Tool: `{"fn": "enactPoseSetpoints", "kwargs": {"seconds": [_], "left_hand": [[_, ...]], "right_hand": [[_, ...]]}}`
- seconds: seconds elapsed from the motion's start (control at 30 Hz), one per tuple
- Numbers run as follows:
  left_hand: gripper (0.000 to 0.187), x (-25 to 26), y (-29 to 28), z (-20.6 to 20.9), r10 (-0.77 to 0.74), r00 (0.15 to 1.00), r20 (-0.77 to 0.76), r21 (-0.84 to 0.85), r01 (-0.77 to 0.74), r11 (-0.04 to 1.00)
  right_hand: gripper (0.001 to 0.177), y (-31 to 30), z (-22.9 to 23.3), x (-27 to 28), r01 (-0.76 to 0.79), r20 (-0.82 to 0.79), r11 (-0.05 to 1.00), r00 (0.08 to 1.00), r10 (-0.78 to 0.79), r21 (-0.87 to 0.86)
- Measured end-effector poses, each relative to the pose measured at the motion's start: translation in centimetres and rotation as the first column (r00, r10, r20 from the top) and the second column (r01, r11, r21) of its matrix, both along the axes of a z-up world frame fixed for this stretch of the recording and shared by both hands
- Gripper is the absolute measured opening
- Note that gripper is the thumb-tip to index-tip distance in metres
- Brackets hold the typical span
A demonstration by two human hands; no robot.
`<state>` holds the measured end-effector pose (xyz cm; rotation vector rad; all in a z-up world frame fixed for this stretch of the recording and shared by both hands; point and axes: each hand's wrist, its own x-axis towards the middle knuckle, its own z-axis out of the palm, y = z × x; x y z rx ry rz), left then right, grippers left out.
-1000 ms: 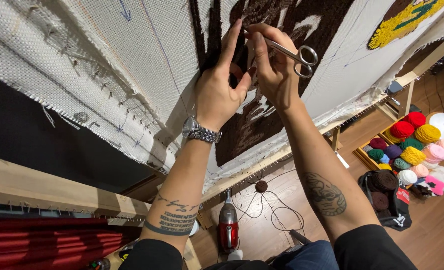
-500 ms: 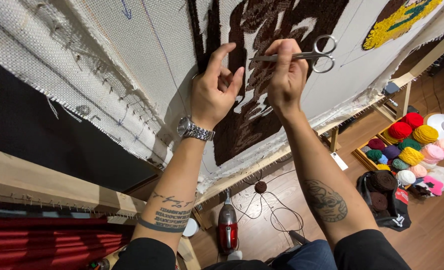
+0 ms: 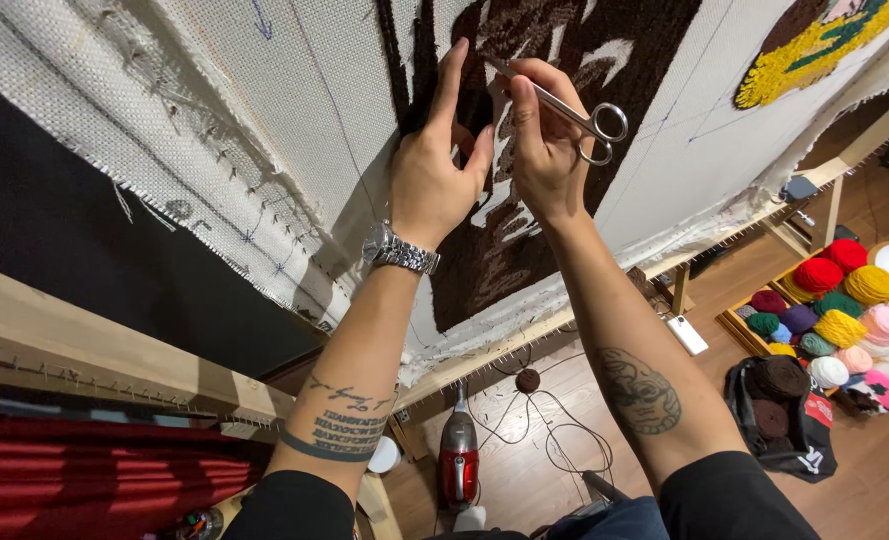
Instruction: Using a tufting gun to create a rug pattern on a canvas and trimming threads with scissors.
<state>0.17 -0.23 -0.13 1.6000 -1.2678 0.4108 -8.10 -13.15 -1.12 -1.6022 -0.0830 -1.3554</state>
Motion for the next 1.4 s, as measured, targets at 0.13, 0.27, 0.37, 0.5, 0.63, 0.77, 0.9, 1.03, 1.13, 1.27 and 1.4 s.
{"fn": "enactPoseSetpoints", "kwargs": {"seconds": [0.13, 0.27, 0.37, 0.5, 0.63, 0.77, 0.9, 1.03, 1.13, 1.27, 1.4], "left_hand": [[0.087, 0.1, -0.1, 0.1, 0.082, 0.994, -0.068, 0.112, -0.074, 0.991], [0.089, 0.0, -0.1, 0.2, 0.011, 1.000, -0.017, 0.013, -0.011, 1.000], [0.090, 0.0, -0.1, 0.3, -0.016, 1.000, -0.003, -0.024, 0.016, 1.000], [0.091, 0.0, -0.1, 0.1, 0.011, 1.000, -0.015, 0.007, -0.011, 1.000], [0.089, -0.2, 0.1, 0.4, 0.025, 0.998, -0.059, 0.044, -0.022, 0.999], [0.089, -0.2, 0.2, 0.6, 0.011, 0.999, -0.041, 0.002, -0.011, 1.000], [0.092, -1.0, 0.7, 2.0, -0.054, 0.998, 0.022, -0.104, 0.056, 0.993], [0.099, -0.7, 0.7, 1.7, -0.011, 0.991, 0.133, -0.174, 0.035, 0.984], [0.089, 0.3, 0.1, 0.4, -0.026, 0.999, -0.025, -0.007, 0.026, 1.000], [0.088, 0.7, 0.1, 0.1, -0.024, 0.998, -0.057, 0.020, 0.025, 0.999], [0.090, 0.1, 0.5, 1.1, -0.096, 0.995, 0.020, -0.083, 0.098, 0.992]], "right_hand": [[0.023, 0.1, 0.8, 0.1, -0.064, 0.065, 0.997, 0.996, 0.067, -0.052], [0.022, -0.4, 0.7, 0.3, -0.017, 0.076, 0.995, 0.997, 0.024, -0.095], [0.021, -0.5, 0.3, 0.5, 0.015, 0.078, 0.997, 0.997, -0.009, -0.073], [0.021, -0.4, 0.4, 0.9, -0.009, 0.075, 0.999, 0.997, 0.012, -0.048], [0.022, -0.3, 0.8, 1.2, 0.012, 0.072, 0.994, 0.997, -0.004, -0.108], [0.022, -0.3, 0.7, 1.0, 0.017, 0.082, 1.000, 0.996, -0.016, -0.018], [0.021, -0.4, 0.4, 1.1, 0.013, 0.073, 1.000, 0.997, -0.014, 0.011], [0.020, -0.5, 0.3, 1.8, -0.107, 0.146, 0.994, 0.984, 0.106, 0.000], [0.020, -0.5, 0.5, 1.6, -0.060, 0.114, 0.998, 0.991, 0.064, -0.036], [0.022, -0.4, 0.7, 1.3, -0.018, 0.086, 0.999, 0.996, 0.022, -0.042], [0.023, -0.4, 0.7, 0.8, 0.028, 0.078, 0.998, 0.997, -0.023, -0.063]]}}
